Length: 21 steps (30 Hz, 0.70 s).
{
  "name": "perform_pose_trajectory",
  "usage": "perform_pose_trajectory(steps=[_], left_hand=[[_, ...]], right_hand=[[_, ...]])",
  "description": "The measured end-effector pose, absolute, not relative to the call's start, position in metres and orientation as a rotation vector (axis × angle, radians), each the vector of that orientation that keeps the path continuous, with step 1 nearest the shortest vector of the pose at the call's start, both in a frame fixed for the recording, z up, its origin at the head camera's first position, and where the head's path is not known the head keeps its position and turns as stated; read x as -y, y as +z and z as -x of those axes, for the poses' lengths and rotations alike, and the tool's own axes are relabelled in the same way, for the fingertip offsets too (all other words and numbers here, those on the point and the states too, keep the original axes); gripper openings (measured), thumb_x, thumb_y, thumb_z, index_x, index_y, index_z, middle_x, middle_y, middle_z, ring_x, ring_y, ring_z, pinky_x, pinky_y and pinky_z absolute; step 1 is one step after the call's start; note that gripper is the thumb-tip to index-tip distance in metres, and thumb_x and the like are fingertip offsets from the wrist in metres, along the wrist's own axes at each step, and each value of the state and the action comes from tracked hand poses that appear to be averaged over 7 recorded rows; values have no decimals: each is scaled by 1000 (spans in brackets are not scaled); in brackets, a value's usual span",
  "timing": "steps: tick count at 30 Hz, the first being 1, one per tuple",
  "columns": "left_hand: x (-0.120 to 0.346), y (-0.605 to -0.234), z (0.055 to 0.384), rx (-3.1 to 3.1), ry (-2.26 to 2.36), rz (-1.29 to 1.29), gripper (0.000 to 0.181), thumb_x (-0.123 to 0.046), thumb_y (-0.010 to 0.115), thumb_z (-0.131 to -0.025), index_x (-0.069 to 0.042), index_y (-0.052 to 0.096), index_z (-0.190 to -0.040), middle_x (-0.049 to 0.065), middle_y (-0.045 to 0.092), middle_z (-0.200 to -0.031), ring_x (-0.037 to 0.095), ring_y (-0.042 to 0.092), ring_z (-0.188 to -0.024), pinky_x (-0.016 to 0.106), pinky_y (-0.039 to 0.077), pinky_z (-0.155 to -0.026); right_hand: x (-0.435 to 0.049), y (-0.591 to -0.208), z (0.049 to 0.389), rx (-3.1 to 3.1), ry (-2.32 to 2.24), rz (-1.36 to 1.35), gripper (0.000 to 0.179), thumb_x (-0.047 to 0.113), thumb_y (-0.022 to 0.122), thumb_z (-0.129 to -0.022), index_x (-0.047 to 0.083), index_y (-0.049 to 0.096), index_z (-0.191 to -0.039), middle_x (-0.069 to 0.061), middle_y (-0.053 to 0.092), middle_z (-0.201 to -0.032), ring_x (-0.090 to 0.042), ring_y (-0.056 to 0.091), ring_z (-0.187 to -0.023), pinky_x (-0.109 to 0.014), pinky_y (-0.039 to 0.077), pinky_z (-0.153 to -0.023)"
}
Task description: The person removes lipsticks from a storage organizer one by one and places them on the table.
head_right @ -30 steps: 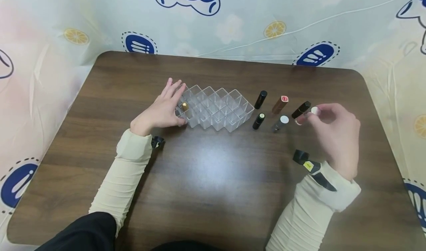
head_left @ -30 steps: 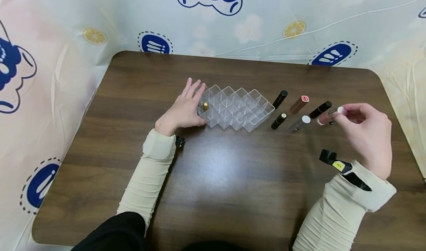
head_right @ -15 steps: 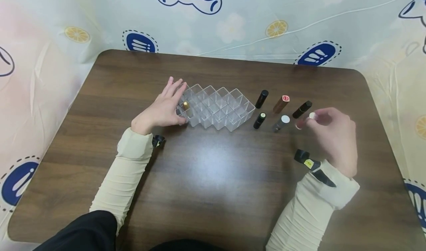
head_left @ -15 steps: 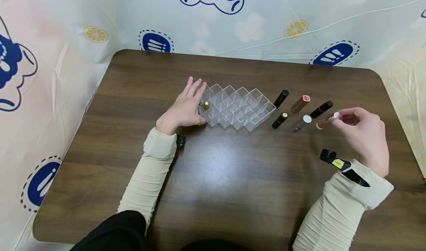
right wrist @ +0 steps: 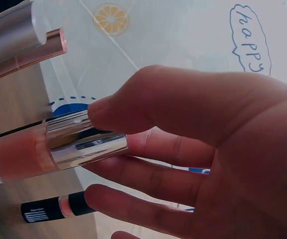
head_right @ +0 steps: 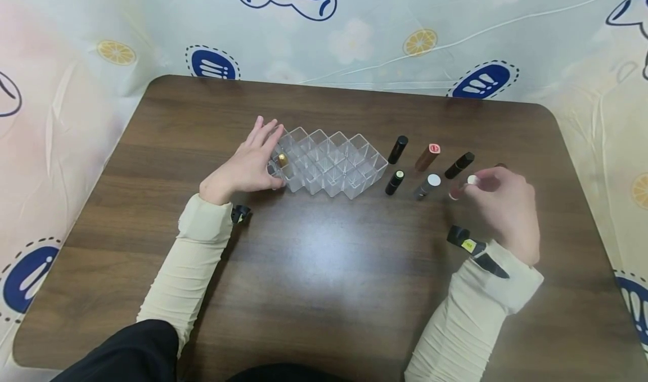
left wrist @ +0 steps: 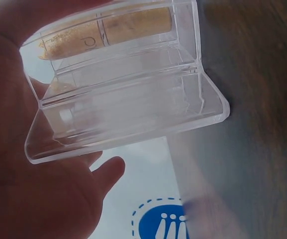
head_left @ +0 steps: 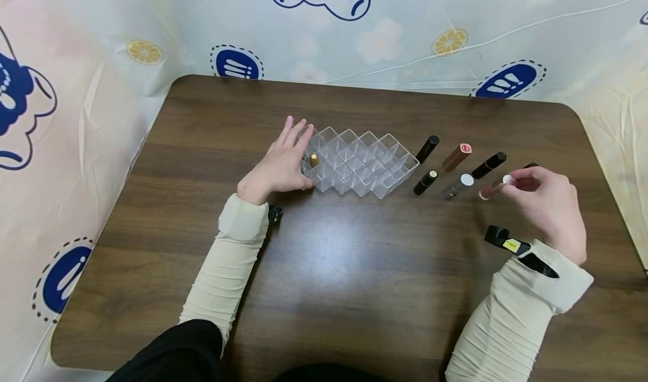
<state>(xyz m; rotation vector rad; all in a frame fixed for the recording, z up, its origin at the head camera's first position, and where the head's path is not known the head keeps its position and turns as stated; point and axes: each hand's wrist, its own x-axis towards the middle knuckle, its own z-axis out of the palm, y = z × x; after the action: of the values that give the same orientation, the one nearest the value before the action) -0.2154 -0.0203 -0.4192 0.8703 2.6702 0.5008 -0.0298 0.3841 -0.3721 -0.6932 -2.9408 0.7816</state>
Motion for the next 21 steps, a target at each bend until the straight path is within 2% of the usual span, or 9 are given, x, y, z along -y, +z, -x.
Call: perform_pose_trajectory(steps=[2, 4, 9, 15, 21], left_hand=[[20, -419, 215, -2669, 502, -871, 114, -30, 79, -71, -8, 7, -156, 9, -2, -164, 26, -21, -149, 59, 15, -117], [20, -419, 215, -2669, 500, -873, 114, -31, 78, -71, -8, 7, -156, 9, -2, -164, 26, -21, -149, 60, 15, -117], [21, -420, 215, -2675, 496, -871, 114, -31, 79, -71, -9, 7, -156, 9, -1, -164, 26, -20, -149, 59, 15, -117], [21, -420, 216, -2679, 496, -876, 114, -32, 79, -70, -9, 8, -156, 10, -1, -164, 28, -19, -149, 59, 14, -117], [21, -419, 215, -2673, 507, -866, 114, -31, 79, -71, -9, 8, -156, 9, -1, -164, 27, -20, -149, 59, 14, -117]], right_hand=[[-385, -374, 31, 2955, 774, 675, 47, 44, 60, -89, 4, 65, -113, -20, 70, -102, 12, 44, -70, -23, 38, -64], [-385, -375, 31, 2975, 771, 658, 46, 42, 60, -90, 3, 65, -113, -21, 69, -103, 4, 48, -74, -25, 38, -64], [-384, -377, 32, 3023, 783, 634, 45, 37, 59, -92, -1, 62, -115, -26, 66, -107, -20, 53, -85, -28, 37, -64], [-383, -377, 32, 3044, 790, 639, 45, 37, 58, -93, -2, 61, -116, -27, 65, -108, -28, 54, -89, -30, 38, -64], [-384, -378, 33, 3055, 778, 627, 44, 36, 58, -93, -1, 62, -115, -26, 65, -107, -26, 54, -88, -29, 38, -63]])
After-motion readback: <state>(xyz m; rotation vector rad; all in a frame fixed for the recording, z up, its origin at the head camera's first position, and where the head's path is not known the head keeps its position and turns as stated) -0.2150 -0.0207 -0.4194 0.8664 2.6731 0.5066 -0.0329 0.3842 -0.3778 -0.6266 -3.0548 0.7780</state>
